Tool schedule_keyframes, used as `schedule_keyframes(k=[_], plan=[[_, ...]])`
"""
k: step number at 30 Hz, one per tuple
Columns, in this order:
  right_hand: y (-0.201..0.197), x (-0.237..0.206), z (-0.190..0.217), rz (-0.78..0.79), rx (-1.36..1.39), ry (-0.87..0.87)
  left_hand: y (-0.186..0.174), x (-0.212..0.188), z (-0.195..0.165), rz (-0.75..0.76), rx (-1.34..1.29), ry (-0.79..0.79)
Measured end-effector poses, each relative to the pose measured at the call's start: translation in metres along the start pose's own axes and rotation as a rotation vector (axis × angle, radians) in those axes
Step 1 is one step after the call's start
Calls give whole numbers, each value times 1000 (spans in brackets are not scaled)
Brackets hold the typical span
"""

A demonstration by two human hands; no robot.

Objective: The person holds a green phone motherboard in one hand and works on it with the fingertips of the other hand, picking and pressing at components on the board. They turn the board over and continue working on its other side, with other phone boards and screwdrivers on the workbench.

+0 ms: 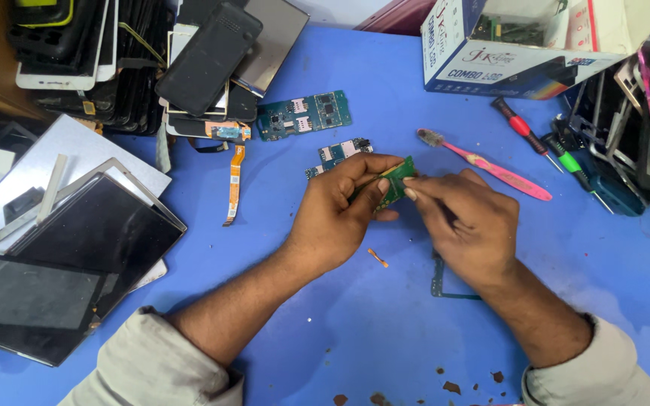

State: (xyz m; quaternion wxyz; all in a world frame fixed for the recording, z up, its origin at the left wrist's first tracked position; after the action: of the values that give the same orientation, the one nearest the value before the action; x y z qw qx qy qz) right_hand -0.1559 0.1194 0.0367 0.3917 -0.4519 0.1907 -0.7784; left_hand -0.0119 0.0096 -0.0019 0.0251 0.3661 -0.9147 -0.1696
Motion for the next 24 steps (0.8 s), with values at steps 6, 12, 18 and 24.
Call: schedule_keyframes(k=[6,12,18,24], plan=[[0,-1,0,19,7,30,-1,-1,-1,-7,26,-24],[0,0,2,-50,14,-20,1,0,0,-5,19,-2],[0,0,6,-47,-12,-19,0,0,2,-12,23,-22],[1,1,4,-22,-36,-13,1,1,4,-19,-37,-5]])
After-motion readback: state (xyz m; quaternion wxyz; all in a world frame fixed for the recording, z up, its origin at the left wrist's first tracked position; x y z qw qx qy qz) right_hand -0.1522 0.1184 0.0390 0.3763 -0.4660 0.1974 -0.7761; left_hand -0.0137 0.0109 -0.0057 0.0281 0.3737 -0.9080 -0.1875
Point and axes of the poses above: each hand's wrist, its own x-axis towards the middle knuckle, its own y-axis out of the palm, z = x × y, the point moved 1 cm from there along x, towards the middle knuckle, and after that the axes turned 8 degrees about -z, right-handed, at the moved point
